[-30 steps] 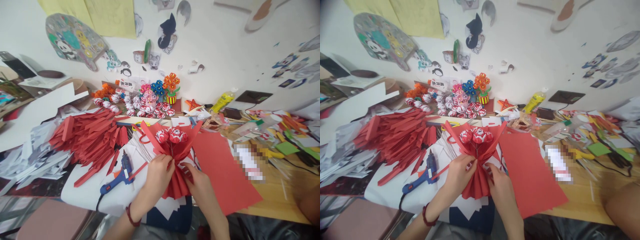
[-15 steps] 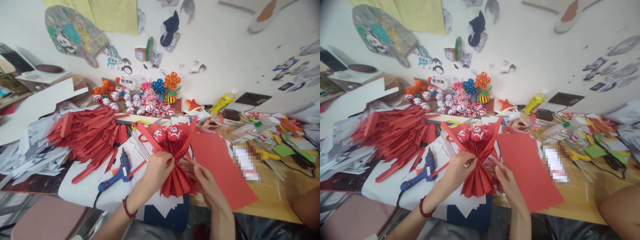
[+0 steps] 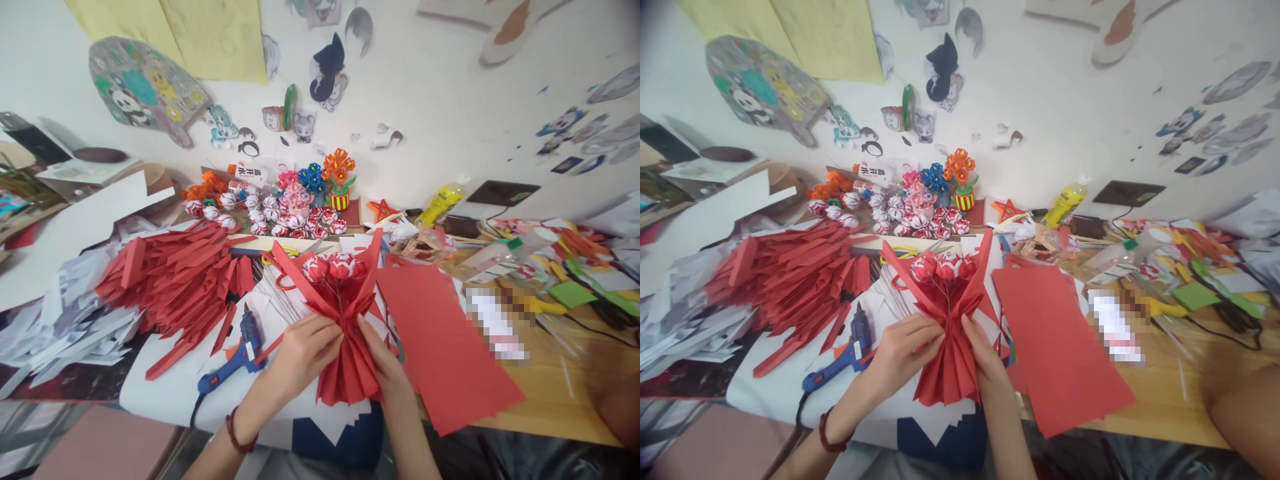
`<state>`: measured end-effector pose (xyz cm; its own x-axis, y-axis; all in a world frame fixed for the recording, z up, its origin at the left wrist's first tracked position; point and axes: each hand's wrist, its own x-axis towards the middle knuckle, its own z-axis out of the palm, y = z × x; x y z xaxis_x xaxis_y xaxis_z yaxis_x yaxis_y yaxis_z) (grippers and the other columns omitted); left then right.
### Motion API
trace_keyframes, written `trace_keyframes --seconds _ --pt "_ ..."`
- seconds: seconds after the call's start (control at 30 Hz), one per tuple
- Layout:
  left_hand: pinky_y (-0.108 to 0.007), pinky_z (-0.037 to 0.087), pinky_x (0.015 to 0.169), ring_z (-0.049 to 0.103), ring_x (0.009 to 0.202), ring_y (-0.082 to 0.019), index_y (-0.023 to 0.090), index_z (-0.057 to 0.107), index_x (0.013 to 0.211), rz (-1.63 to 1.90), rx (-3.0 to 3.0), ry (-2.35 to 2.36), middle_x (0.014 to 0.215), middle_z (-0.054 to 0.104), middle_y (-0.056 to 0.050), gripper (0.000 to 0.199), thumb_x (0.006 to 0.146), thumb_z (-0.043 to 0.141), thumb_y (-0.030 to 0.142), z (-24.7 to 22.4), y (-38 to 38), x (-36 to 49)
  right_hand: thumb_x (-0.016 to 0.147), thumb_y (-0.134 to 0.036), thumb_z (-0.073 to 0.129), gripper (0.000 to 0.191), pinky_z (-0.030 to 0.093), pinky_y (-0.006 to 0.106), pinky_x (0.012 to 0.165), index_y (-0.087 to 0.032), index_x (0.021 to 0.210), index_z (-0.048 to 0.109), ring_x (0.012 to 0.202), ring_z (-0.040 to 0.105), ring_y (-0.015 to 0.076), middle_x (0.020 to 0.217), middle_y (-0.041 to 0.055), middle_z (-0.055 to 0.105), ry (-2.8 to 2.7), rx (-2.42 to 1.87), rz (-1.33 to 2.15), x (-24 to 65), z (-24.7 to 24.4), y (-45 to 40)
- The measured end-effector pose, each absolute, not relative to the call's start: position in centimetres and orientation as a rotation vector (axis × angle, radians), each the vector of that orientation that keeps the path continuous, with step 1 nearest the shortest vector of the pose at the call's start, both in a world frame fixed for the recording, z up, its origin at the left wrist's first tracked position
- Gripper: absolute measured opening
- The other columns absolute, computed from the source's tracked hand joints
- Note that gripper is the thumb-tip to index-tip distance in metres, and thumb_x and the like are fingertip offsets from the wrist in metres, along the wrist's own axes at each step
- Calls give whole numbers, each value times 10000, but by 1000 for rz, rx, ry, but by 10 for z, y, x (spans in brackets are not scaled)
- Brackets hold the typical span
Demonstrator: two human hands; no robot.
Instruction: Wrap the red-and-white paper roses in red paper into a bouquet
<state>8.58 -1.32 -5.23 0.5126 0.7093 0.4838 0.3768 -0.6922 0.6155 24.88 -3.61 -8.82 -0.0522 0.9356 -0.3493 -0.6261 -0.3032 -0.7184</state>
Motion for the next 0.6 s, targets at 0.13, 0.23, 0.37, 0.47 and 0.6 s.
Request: trace_keyframes --seconds 0.13,0.23,0.37,0.47,0.6 --pt "-278 551 725 634 787 -165 122 628 991 1034 2585 733 906 695 -94 121 921 541 76 -47 -23 79 735 -429 769 301 571 429 910 -263 961 659 1006 696 258 982 41 739 -390 -921 1678 244 -87 -42" --pt "-299 567 767 641 842 -184 106 628 1051 1119 2745 726 951 700 -111 172 895 571 62 -54 -35 74 677 -440 784 435 565 430 901 -252 1044 645 1028 693 282 1014 62 743 -429 -951 1641 244 -92 -47" --pt "-303 571 778 637 851 -187 98 640 1092 1213 2763 819 980 695 -128 241 868 576 34 -61 -48 70 605 -487 790 575 565 471 878 -262 1110 630 1029 690 322 1064 83 743 -470 -1055 1583 243 -99 -52" --pt "-300 577 748 653 818 -188 87 641 1105 1199 2794 841 967 699 -141 253 896 508 37 -56 -54 68 539 -513 823 619 557 487 887 -260 1079 656 1013 692 337 1089 92 737 -458 -1033 1611 241 -102 -54" --pt "-257 582 728 699 849 -180 79 619 1172 1218 2804 941 985 715 -144 296 946 430 56 -54 -60 67 470 -538 857 645 540 498 920 -265 1028 682 1016 687 350 1069 88 743 -466 -1000 1631 237 -102 -55"
